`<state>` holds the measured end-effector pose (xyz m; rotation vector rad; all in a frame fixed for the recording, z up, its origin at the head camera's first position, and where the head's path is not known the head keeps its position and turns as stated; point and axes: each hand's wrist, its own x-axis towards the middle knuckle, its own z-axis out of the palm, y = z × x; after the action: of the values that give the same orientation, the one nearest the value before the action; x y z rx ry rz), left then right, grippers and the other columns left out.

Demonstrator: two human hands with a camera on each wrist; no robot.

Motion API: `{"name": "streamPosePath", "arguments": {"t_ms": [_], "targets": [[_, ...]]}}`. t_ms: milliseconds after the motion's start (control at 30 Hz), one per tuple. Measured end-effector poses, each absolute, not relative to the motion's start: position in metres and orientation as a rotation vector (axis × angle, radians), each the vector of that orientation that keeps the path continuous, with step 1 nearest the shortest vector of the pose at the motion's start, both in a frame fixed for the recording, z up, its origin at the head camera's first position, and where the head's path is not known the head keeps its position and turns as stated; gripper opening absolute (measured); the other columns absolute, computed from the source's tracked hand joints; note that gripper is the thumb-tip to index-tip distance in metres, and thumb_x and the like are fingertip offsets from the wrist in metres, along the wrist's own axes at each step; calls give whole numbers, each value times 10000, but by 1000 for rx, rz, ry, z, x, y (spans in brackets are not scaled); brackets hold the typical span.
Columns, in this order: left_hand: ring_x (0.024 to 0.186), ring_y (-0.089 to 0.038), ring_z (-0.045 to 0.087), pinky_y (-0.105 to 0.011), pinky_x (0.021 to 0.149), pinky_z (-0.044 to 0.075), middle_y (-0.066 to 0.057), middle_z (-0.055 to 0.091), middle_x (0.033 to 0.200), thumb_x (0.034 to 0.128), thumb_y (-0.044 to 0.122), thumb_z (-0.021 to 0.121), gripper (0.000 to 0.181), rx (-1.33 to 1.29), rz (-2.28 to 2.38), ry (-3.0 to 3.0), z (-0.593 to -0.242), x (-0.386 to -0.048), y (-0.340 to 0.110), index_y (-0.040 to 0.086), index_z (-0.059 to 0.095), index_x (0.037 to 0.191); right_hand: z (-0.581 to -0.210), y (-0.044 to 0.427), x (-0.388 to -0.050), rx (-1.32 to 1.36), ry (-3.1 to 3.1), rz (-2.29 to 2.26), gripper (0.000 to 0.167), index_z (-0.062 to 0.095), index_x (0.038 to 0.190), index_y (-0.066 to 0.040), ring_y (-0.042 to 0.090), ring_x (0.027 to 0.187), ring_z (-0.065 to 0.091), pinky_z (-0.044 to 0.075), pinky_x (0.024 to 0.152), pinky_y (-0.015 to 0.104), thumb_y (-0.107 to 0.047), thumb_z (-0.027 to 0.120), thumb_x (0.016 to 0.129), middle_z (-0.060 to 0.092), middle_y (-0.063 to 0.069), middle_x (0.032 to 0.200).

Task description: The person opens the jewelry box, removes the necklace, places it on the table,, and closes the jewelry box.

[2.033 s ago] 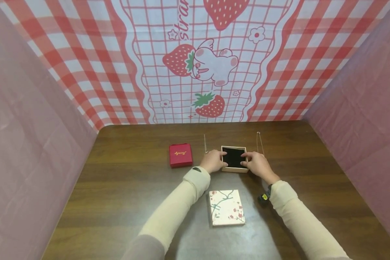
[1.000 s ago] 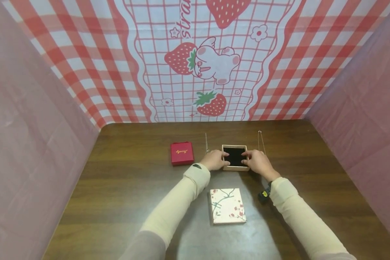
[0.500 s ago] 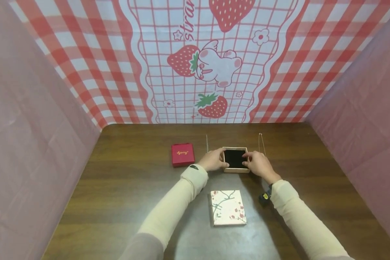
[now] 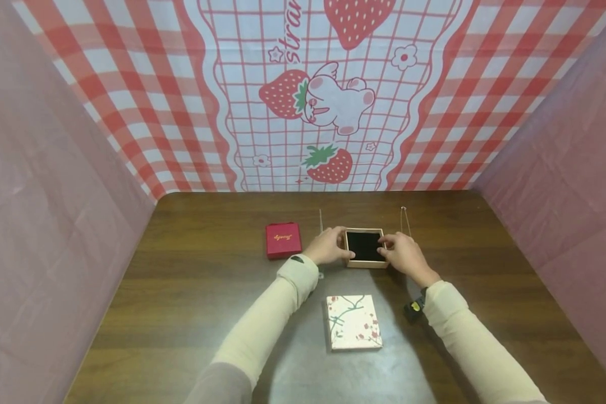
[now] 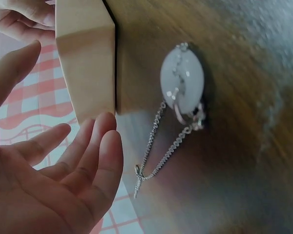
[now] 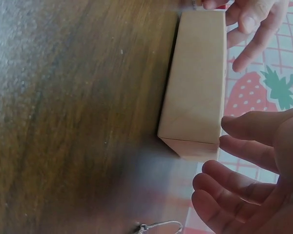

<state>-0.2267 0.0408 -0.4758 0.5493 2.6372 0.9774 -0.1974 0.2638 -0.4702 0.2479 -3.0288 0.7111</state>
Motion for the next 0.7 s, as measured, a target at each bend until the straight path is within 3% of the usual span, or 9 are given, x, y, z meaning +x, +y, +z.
{"name": "streamPosePath", "arguments": {"t_ms": [467, 700], "targets": [[1273, -224, 516, -364, 1098, 419, -93, 533, 1375, 801, 396, 777, 799, 577, 976, 2662, -482, -230, 39, 104, 426, 1456, -458, 258, -185, 328, -2956, 773, 238, 717, 1033, 3, 283, 813, 651, 520, 718, 450, -168, 713, 867, 666, 164, 901], [1327, -247, 478, -379, 1130, 389, -125, 485, 1430, 781, 380, 798, 879, 589, 1012, 2622, -484, -232, 40, 66, 371, 1482, -444, 249, -176, 435, -2968, 789, 235, 718, 1036, 0, 221, 777, 602, 482, 651, 342, -158, 721, 862, 649, 119, 870]]}}
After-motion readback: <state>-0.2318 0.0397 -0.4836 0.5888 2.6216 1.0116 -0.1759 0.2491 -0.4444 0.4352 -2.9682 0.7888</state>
